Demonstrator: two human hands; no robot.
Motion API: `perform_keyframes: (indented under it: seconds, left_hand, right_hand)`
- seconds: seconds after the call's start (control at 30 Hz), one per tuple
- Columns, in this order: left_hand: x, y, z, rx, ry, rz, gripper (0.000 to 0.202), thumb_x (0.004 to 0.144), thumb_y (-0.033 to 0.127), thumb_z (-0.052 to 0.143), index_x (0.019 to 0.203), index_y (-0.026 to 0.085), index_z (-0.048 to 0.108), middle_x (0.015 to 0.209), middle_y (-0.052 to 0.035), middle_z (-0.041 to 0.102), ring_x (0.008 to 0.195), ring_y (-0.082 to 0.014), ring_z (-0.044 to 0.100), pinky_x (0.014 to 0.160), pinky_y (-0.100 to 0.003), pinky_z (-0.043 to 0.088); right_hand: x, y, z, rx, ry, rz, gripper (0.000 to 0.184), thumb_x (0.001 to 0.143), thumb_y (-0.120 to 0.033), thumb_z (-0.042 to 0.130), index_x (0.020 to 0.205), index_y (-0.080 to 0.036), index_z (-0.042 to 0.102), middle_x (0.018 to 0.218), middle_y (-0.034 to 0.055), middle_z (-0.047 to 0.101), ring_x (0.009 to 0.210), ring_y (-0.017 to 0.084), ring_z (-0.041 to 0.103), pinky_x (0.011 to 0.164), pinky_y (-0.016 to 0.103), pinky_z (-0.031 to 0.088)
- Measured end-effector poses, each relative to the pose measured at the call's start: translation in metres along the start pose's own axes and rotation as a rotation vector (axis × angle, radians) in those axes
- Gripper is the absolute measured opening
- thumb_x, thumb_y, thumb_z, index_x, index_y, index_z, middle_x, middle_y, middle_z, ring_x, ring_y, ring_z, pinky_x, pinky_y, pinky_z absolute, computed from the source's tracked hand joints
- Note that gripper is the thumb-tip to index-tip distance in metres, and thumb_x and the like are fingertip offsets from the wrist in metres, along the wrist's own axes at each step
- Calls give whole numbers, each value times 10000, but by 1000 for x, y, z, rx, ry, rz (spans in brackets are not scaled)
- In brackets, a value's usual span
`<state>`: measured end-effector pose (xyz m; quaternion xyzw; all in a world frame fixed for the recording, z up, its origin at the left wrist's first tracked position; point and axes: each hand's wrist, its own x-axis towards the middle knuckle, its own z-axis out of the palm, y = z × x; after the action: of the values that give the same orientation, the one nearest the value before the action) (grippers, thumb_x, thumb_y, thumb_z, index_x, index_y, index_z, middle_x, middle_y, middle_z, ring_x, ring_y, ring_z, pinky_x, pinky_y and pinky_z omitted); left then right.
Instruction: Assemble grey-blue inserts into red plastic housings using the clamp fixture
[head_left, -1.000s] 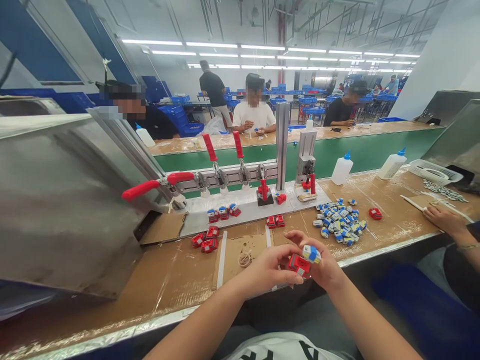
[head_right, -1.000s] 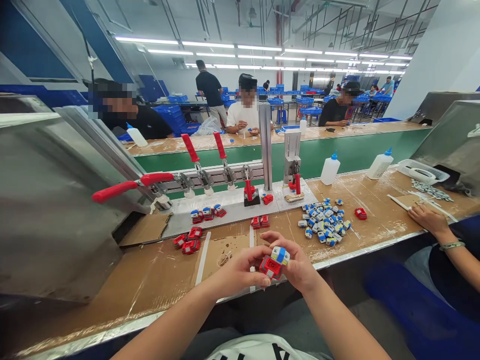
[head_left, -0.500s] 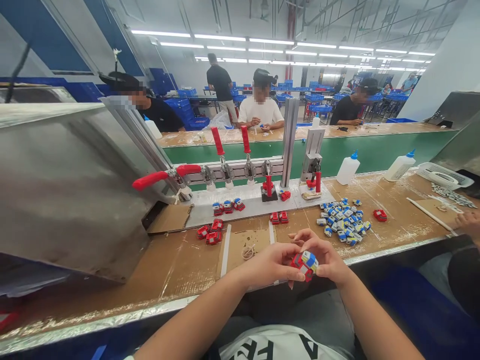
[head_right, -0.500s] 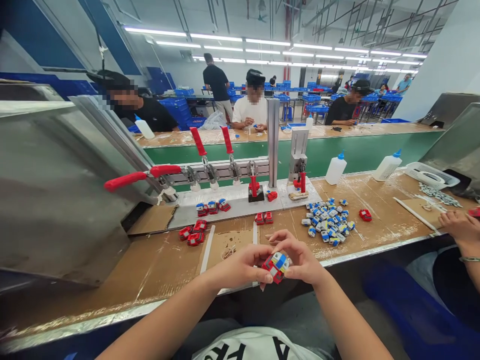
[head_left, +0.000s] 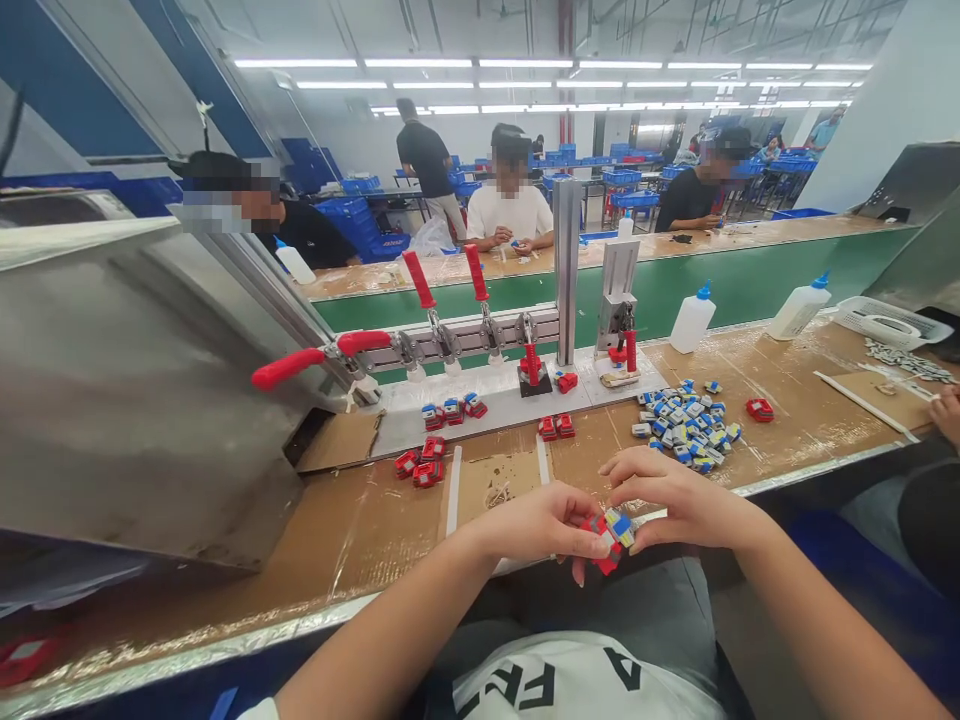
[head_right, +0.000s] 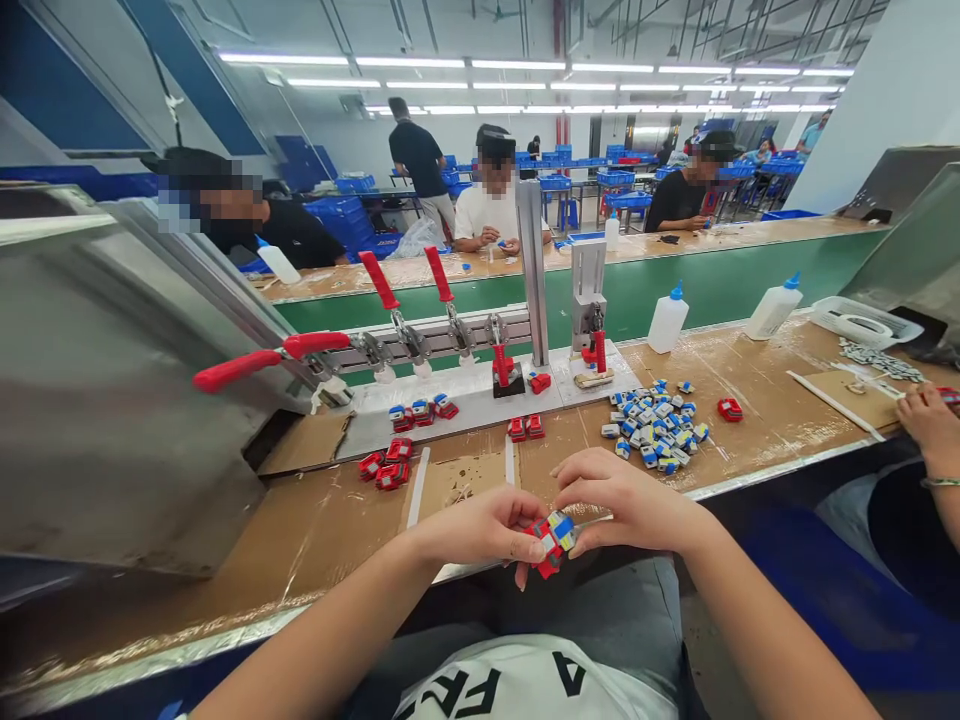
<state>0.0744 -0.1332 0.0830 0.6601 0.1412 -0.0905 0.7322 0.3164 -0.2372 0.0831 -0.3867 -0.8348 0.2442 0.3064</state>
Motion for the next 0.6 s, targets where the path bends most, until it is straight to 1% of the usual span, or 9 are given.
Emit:
perform_keyframes:
  seconds: [0.1, 0.2, 0.27, 0.3, 0.4, 0.43, 0.47, 0.53, 0.6]
  left_hand:
    - [1, 3, 0, 5, -29, -40, 459, 795, 572, 785, 989, 159, 735, 908, -58, 760, 655, -121, 680, 600, -217, 449]
    - [3, 3, 2, -80, -43, -41, 492, 775, 581, 798, 991, 143, 736, 905, -83, 766, 736, -157, 717, 655, -234, 496]
    - [7, 2, 3, -145, 11, -32, 520, 777, 603, 786, 983, 129, 731, 910, -106, 767, 782, -180, 730, 688, -251, 524]
    - [10, 2, 4, -168, 58, -25, 530, 778, 611, 781, 977, 123, 725, 917, -115, 766, 792, -185, 731, 697, -257, 534]
    - [23, 3, 6, -213, 205, 11, 563, 746, 598, 814, 1012, 122, 672, 916, -109, 755, 761, -172, 716, 711, -274, 555]
    - [28, 4, 5, -219, 240, 23, 597, 735, 592, 825, 1065, 132, 636, 905, -98, 750, 743, -167, 711, 708, -282, 561]
    - [33, 7, 4, -216, 266, 29, 639, 742, 605, 813, 1127, 147, 590, 891, -87, 743, 731, -170, 709, 697, -292, 566]
    - [40, 15, -2, -137, 317, 22, 694, 800, 665, 720, 1242, 180, 494, 874, -75, 734, 730, -190, 714, 662, -306, 565]
    - [43, 26, -13, 83, 406, 66, 728, 805, 676, 701, 1311, 212, 459, 975, -92, 735, 805, -213, 721, 680, -317, 562]
  right_hand:
    - [0, -5, -2, -40, 8, -31, 431, 849, -410, 801, 1259, -306, 716, 1158, 99, 688, 1196, 296, 599, 1076, 475, 446]
    - [-3, -4, 3, -73, 27, -34, 412, 871, -394, 783, 1267, -307, 713, 1159, 97, 700, 1169, 291, 614, 1072, 477, 440]
    - [-6, -1, 9, -113, 89, -10, 427, 899, -388, 753, 1312, -303, 687, 1198, 108, 691, 1174, 296, 609, 1056, 478, 448]
    - [-7, 1, 14, -124, 130, 14, 473, 893, -400, 757, 1346, -298, 663, 1231, 118, 678, 1178, 303, 605, 1043, 476, 458]
    - [-7, 3, 26, -122, 289, 109, 677, 788, -468, 842, 1393, -272, 611, 1272, 140, 640, 1128, 322, 615, 957, 448, 509]
    - [-5, 3, 29, -127, 348, 140, 688, 756, -473, 863, 1368, -269, 622, 1244, 136, 643, 1088, 319, 624, 919, 433, 521]
    - [-2, 5, 31, -140, 412, 171, 648, 744, -463, 869, 1321, -269, 646, 1200, 128, 649, 1047, 311, 630, 882, 418, 525]
    - [4, 10, 32, -154, 536, 236, 463, 770, -427, 838, 1182, -267, 697, 1107, 106, 658, 981, 289, 627, 836, 392, 514]
    - [12, 22, 30, -66, 627, 312, 263, 809, -432, 785, 974, -239, 717, 969, 81, 655, 895, 255, 609, 784, 359, 494]
